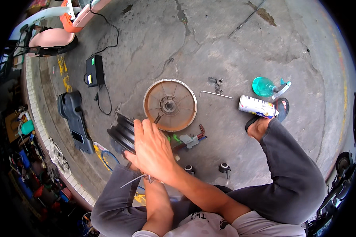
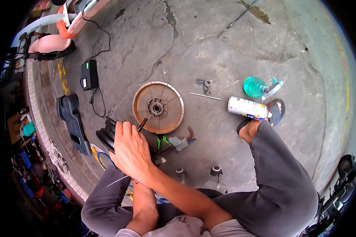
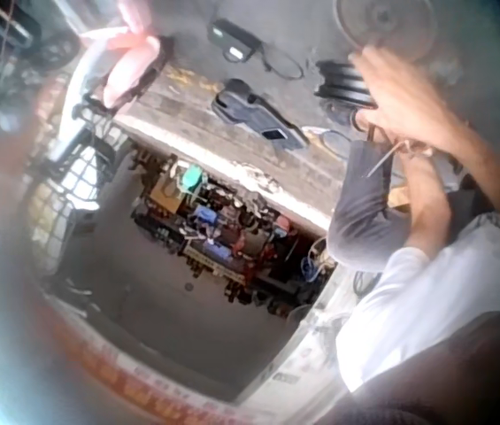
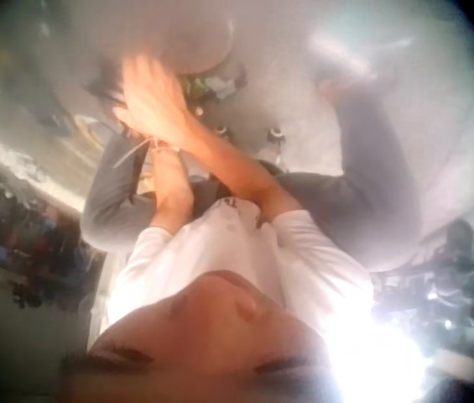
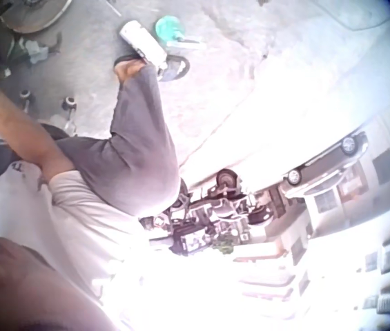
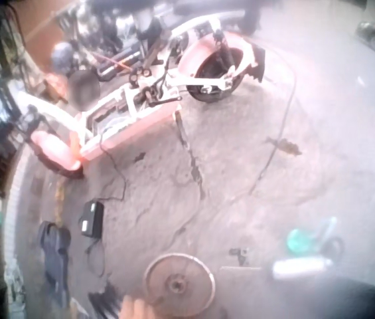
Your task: The person disassembles an electric scooter motor by removing screws and separating the housing. They inspect the internal stator and rotor, spray lubricant on the shaft, and reassemble the components.
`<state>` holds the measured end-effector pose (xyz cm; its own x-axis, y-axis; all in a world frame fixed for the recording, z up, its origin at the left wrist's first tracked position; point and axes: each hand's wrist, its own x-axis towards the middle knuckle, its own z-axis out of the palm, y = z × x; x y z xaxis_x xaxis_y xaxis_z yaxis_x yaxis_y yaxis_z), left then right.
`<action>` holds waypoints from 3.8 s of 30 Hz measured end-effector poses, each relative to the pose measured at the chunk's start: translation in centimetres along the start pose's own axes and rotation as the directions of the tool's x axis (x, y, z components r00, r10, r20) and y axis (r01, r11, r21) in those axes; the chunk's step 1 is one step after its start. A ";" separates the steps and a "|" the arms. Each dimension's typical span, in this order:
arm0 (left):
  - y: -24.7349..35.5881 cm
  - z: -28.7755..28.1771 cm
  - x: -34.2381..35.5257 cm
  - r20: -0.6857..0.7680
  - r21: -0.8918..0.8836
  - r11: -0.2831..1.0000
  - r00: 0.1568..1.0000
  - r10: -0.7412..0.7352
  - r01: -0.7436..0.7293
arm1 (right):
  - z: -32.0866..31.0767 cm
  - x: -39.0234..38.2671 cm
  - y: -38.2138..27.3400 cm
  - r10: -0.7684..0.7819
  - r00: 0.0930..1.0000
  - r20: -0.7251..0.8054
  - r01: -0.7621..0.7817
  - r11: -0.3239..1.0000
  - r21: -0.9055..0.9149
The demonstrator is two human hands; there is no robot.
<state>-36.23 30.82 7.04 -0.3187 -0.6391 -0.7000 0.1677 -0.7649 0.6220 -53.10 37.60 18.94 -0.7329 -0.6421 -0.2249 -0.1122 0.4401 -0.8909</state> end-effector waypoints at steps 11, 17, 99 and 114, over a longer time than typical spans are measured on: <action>4.2 -5.2 0.9 -0.053 0.226 0.963 0.985 0.164 -0.148 | 3.6 -2.0 -4.1 -0.193 0.980 0.049 0.197 0.975 -0.105; 12.3 -2.8 -1.1 -0.049 0.433 0.888 0.980 0.193 -0.153 | 7.7 -3.4 -1.4 -0.225 0.974 -0.025 0.216 0.958 -0.187; 15.9 0.0 1.6 0.063 0.808 0.518 0.915 0.397 -0.281 | -8.0 4.3 25.8 0.343 0.937 -0.066 -0.016 0.231 0.973; 15.8 0.2 1.9 0.076 0.836 0.475 0.915 0.397 -0.275 | -8.2 4.8 24.6 0.460 0.880 -0.116 -0.184 0.558 0.809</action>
<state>-34.40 17.60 15.61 -0.2956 -0.8819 -0.3672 -0.6129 -0.1198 0.7810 -64.84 50.50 -0.78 -0.7747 -0.2902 -0.5617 0.6157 -0.1443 -0.7746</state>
